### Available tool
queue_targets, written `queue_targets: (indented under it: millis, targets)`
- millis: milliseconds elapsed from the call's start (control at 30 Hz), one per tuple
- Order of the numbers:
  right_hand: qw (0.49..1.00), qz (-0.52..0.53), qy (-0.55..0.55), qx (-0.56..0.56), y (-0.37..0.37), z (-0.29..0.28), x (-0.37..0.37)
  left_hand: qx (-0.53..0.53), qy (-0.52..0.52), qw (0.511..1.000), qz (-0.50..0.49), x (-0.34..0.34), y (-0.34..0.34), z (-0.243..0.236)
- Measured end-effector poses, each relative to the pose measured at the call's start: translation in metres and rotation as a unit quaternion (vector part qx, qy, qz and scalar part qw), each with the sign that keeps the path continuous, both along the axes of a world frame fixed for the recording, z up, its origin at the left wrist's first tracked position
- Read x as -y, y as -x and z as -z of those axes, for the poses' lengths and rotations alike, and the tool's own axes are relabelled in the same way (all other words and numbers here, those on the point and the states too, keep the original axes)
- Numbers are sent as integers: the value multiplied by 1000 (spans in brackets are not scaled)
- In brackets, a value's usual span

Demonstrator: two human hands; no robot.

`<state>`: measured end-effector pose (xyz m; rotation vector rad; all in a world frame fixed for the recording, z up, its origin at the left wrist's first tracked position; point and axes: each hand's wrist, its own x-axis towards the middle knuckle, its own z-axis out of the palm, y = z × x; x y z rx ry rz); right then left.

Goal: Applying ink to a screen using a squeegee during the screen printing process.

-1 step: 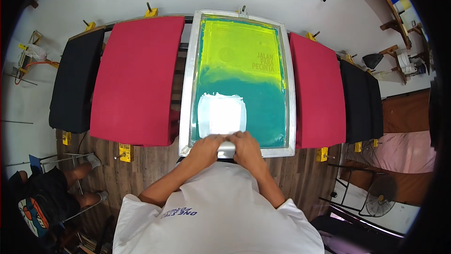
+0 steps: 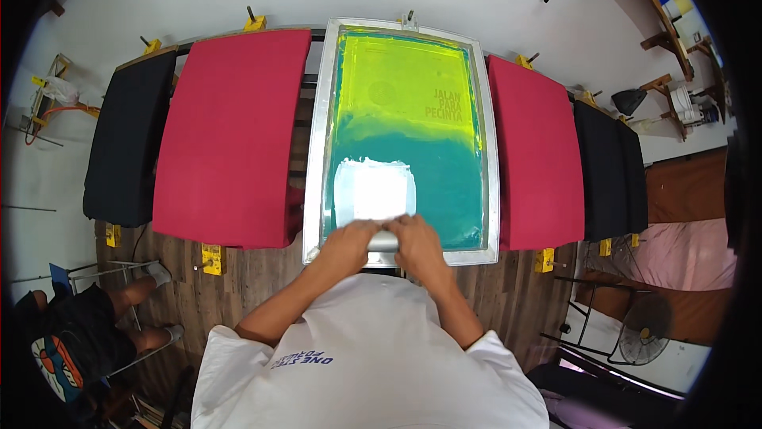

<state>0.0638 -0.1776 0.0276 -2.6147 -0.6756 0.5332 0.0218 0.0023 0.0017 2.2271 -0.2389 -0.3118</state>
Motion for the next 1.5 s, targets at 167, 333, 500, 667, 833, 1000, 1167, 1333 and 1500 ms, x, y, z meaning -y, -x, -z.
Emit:
queue_targets:
  millis: [167,333,500,667,833,1000,1167,1333,1500]
  targets:
    - [993,-25,13,113,-86,22,-24,45,-42,996,-58,-16,-84,13]
    - [996,-8,1,93,-101,32,-25,27,-43,998,-48,-18,-102,19]
    - [997,7,-19,68,-42,26,-15,43,-8,997,-66,-6,-41,16]
    - [998,-2,-29,48,16,23,2,-3,-44,999,-3,2,13,7]
    - [1000,-11,-12,-12,13,4,1,-68,-27,997,22,-3,8,-11]
    - [999,-20,15,45,-54,2,-11,8,-20,999,-25,-10,-50,-7]
    - [997,9,25,73,-94,19,-21,-3,-50,998,-40,-14,-99,10]
    - [996,13,-23,90,-51,33,-12,102,-8,993,-67,-1,-46,26]
    - [997,21,-32,61,13,23,2,9,-34,999,-10,6,9,10]
